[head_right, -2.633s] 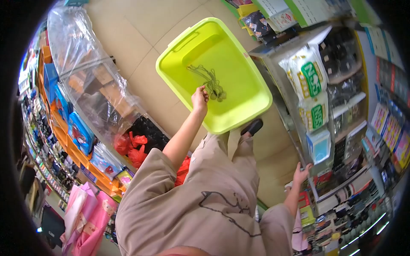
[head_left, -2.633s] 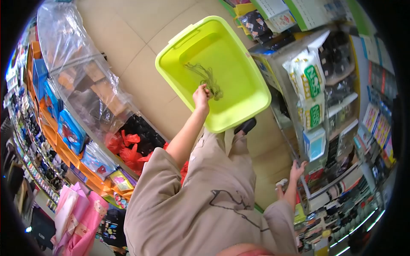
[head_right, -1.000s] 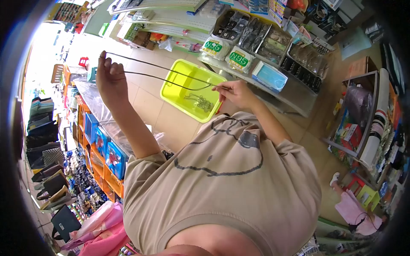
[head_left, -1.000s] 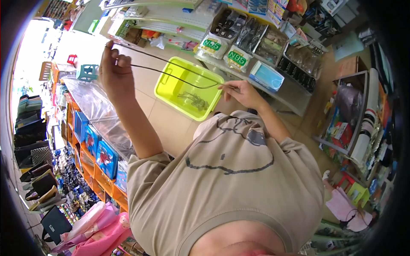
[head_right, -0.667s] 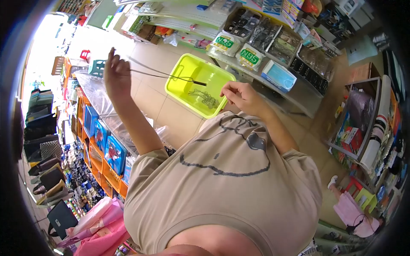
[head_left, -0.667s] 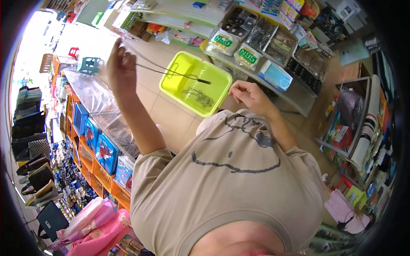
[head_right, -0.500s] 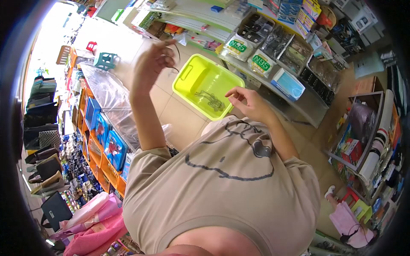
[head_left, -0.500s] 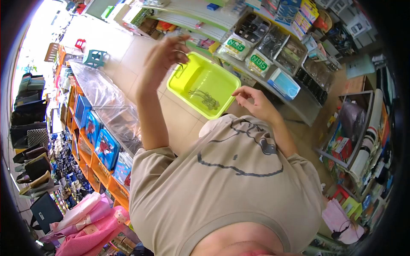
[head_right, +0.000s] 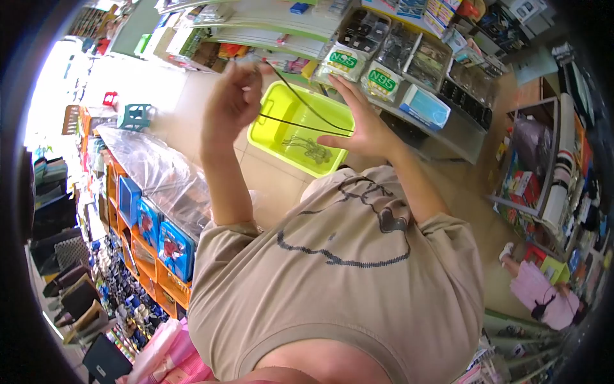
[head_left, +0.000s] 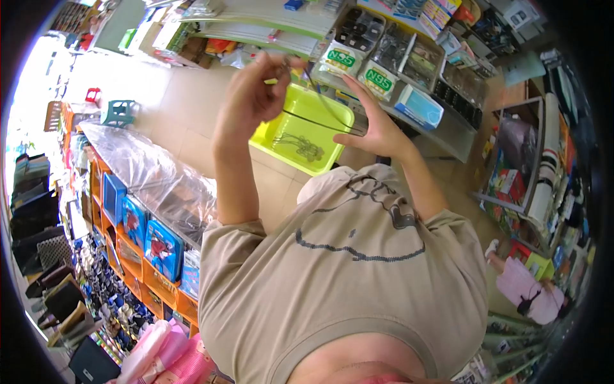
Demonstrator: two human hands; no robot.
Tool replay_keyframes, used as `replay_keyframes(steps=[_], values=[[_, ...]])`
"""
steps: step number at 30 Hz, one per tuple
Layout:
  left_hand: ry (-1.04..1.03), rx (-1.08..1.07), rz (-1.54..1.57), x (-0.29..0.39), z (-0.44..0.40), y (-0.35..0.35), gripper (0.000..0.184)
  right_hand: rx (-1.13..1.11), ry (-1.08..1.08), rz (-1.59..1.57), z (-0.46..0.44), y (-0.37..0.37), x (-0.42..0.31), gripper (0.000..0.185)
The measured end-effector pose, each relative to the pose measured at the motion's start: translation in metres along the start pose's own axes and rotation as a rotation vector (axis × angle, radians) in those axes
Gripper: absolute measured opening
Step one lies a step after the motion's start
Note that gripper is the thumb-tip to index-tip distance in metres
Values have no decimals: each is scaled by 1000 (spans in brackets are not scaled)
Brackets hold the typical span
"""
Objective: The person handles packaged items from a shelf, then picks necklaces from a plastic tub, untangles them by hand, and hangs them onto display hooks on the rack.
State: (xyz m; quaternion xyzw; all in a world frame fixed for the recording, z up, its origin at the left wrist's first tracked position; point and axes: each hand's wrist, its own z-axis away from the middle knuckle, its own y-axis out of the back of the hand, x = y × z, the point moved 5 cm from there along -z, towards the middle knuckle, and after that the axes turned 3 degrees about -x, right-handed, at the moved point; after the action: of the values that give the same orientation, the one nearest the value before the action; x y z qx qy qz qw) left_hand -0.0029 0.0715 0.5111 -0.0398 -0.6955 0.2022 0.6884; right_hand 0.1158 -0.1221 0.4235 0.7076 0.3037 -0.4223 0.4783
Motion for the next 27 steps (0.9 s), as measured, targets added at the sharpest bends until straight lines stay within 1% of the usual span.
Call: replay_keyframes(steps=[1, 2, 3, 4, 6, 7, 8, 10, 11, 12, 14, 17, 20, 22, 26, 27], values=[[-29, 16, 99, 3, -2, 5, 54, -50, -34, 8, 6, -4, 18, 90], [-69, -25, 143, 14, -4, 3, 53, -104, -63, 17, 9, -9, 34, 90], [-101, -46, 146, 22, -8, 2, 52, -163, -64, -126, 11, -16, 44, 62], [-131, -63, 147, 27, -11, 3, 51, -285, -166, -318, 15, -23, 48, 49], [-168, -3, 224, 31, -27, 20, 49, -520, -367, -714, 25, -40, 46, 28], [-185, 29, 259, 31, -36, 33, 48, -416, -338, -815, 26, -45, 31, 21], [-226, -11, 252, 37, -42, 49, 45, -403, -334, -808, 26, -47, 31, 21], [-261, 81, 233, 45, -53, 71, 44, -373, -319, -795, 25, -48, 33, 22], [-270, 102, 228, 48, -56, 80, 44, -372, -326, -914, 26, -48, 34, 20], [-279, 122, 223, 51, -58, 88, 44, -337, -288, -932, 25, -47, 30, 22], [-289, 145, 225, 57, -61, 99, 43, -267, -212, -968, 22, -44, 13, 33], [-291, 151, 222, 65, -58, 106, 43, -238, -125, -927, 19, -42, -13, 53], [-289, 140, 162, 75, -49, 108, 42, -241, -130, -978, 20, -51, -20, 60], [-294, 134, 117, 81, -47, 109, 41, -280, -165, -967, 22, -55, -17, 60], [-294, 192, 155, 84, -45, 120, 36, -310, -215, -907, 28, -55, -17, 59], [-293, 214, 159, 83, -44, 122, 35, -304, -227, -909, 30, -55, -16, 56]])
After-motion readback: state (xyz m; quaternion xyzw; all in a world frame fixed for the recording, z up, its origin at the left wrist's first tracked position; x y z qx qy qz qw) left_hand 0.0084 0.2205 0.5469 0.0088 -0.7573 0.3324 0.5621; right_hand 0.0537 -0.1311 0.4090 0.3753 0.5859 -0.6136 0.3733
